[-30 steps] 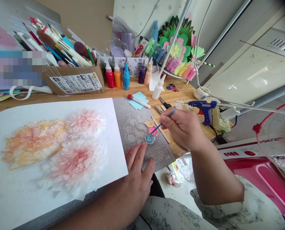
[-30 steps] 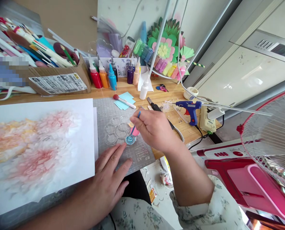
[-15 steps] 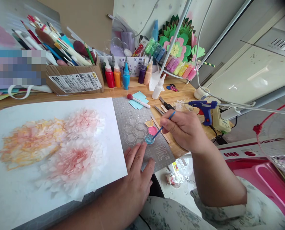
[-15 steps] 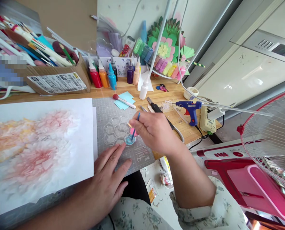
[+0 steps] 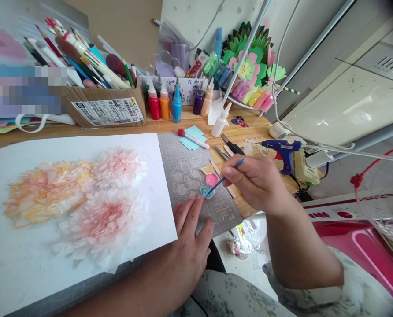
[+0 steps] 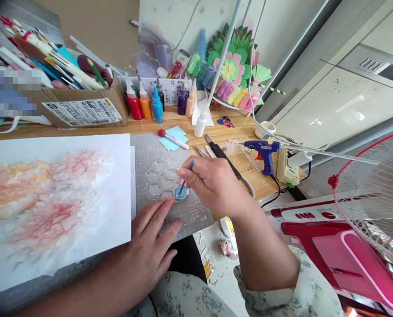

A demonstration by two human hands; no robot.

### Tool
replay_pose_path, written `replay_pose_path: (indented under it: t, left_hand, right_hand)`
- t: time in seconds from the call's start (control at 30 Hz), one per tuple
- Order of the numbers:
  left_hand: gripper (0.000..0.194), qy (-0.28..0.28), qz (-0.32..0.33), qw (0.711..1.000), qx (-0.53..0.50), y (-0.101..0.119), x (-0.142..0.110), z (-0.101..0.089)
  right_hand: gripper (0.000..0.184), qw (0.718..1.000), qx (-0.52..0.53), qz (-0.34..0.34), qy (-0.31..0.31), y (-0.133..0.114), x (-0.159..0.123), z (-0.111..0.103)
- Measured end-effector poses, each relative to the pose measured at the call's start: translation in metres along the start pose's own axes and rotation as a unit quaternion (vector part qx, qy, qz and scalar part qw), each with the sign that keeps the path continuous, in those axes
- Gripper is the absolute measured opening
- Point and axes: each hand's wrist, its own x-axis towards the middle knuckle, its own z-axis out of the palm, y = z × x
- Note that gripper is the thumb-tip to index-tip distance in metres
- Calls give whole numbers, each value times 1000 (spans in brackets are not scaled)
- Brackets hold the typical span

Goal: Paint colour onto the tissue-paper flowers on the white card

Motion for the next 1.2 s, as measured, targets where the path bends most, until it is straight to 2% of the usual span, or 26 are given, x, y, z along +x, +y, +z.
replay_pose_path:
  t: [0.13, 0.43, 0.53, 1.2]
  left_hand:
    - [37, -1, -4, 1000, -3, 0, -1, 0]
    - [38, -1, -4, 1000, -5, 0, -1, -1]
    - [40, 1, -2, 1000, -10, 0, 0, -2]
    - [40, 1, -4, 1000, -8, 0, -3, 0]
  right_hand:
    - [30, 1000, -6, 8, 10, 0, 0, -1]
    - [28, 999, -7, 31, -13, -4, -1, -5]
    - [30, 999, -14, 41, 1, -3, -1, -4]
    - [29, 999, -7, 30, -10, -4, 0, -8]
